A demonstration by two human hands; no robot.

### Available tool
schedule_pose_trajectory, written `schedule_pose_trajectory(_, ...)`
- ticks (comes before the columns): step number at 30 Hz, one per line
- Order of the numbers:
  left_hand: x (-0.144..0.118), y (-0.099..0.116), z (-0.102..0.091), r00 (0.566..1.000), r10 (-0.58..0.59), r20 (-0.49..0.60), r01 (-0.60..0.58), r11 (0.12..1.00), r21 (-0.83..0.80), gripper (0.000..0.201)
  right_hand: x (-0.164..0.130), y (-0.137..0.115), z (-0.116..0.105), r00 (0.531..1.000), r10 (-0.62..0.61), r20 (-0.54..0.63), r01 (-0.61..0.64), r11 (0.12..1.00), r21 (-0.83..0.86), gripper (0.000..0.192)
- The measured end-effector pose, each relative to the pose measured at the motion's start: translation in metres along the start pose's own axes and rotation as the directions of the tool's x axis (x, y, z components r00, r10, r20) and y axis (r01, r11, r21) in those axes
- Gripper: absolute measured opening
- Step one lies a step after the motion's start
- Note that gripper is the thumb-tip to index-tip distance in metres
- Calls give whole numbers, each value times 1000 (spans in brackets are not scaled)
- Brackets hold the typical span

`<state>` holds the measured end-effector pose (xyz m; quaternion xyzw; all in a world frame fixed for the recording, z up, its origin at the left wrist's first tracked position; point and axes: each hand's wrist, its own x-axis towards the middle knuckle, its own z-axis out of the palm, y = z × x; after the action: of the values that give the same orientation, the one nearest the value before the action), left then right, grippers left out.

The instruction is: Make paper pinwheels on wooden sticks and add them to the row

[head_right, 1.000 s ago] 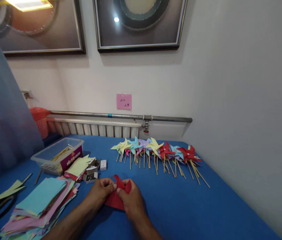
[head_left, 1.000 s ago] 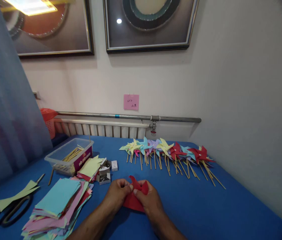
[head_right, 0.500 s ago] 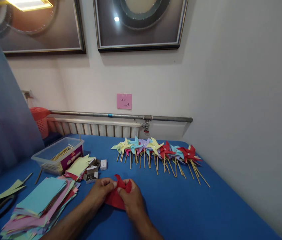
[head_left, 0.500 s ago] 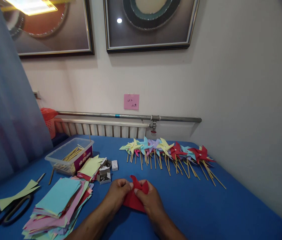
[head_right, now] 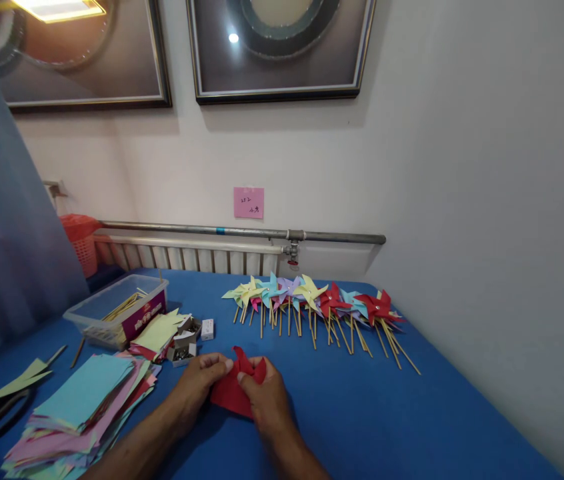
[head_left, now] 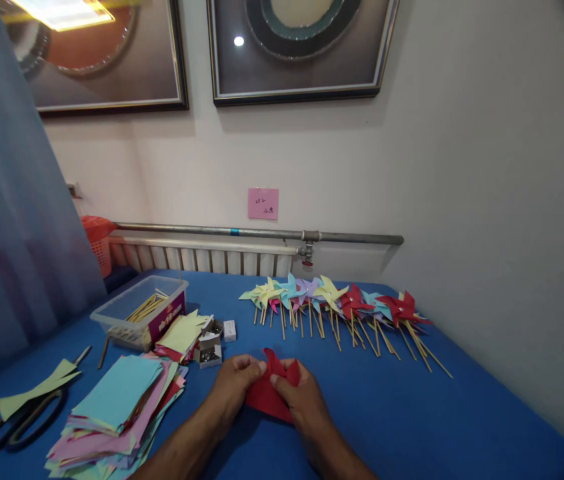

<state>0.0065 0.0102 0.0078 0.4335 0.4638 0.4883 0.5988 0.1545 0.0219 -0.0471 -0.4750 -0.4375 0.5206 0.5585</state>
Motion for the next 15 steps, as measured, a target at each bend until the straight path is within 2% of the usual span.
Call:
schedule_pose_trajectory(4,5,-3,0,998,13,-61,-14,1000,-18,40,-1,-2,0,1000,13,13,-13,1000,-15,26)
schedule_pose_trajectory(8,5,4,-4,994,88,-70,-90,996,-25,37,-8,-6,2,998,-6,60,11,997,-77,21)
schedule_pose_trajectory(12,3,11,-7,982,170,-85,-159,980,116,27,-15,-11,6,996,4,94,7,994,-111,20)
schedule_pose_trajectory(15,1,15,-8,971,219,-97,-193,956,221,27,-15,-14,6,994,16,105,-5,994,-109,20)
